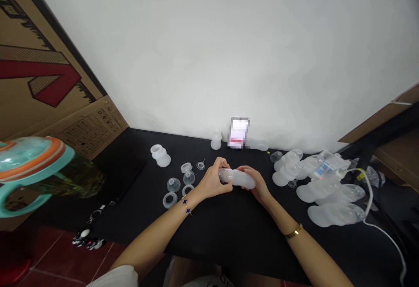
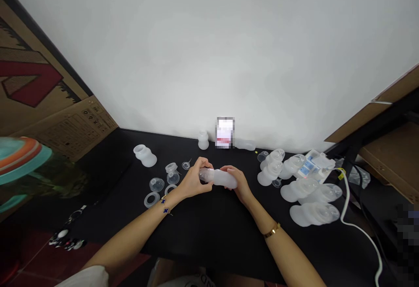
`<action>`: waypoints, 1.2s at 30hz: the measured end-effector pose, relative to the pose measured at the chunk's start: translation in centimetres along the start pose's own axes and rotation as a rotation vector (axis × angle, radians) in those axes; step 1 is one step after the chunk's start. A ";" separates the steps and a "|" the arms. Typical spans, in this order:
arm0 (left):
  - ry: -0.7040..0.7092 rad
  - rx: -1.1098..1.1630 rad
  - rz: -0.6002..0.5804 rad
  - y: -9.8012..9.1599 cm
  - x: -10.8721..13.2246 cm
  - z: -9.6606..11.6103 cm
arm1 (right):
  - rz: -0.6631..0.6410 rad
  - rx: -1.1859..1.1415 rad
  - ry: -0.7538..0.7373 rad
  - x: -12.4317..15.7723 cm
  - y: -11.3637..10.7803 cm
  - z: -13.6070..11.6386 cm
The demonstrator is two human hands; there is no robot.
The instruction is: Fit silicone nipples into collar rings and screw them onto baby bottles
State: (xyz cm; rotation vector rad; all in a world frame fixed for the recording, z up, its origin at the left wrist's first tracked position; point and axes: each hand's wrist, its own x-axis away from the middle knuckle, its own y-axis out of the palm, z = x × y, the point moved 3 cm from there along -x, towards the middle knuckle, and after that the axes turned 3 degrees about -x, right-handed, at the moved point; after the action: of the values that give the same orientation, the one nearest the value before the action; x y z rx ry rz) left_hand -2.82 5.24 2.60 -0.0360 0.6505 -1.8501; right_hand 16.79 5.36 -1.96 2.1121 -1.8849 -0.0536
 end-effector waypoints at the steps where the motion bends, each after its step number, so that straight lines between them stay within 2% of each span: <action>1: -0.003 -0.003 -0.005 0.0 0.0 0.0 | 0.000 0.002 0.000 0.0 0.0 0.0; 14: -0.032 0.023 -0.035 -0.4 -0.1 0.3 | -0.045 0.000 -0.005 -0.2 -0.1 0.4; 20: -0.008 0.119 0.011 -0.5 -0.6 -1.0 | -0.035 -0.033 0.004 -0.2 0.1 0.2; 24: -0.049 0.258 0.068 -0.6 -1.0 -2.0 | -0.094 0.015 0.011 0.2 0.7 0.1; 27: -0.021 0.183 0.070 -0.4 -0.9 -2.1 | -0.136 0.070 0.020 0.4 0.9 -0.1; 33: 0.176 -0.202 0.048 0.2 -0.3 -1.7 | -0.237 0.129 -0.065 0.6 1.4 -0.2; 36: 0.197 -0.286 0.050 0.4 -0.2 -1.7 | -0.259 0.132 -0.064 0.7 1.5 -0.1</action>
State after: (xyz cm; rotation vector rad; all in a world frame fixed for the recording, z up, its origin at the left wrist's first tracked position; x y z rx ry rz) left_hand -2.97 5.99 1.02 -0.0252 1.0413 -1.7127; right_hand 15.48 4.59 -1.41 2.4610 -1.6793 -0.0557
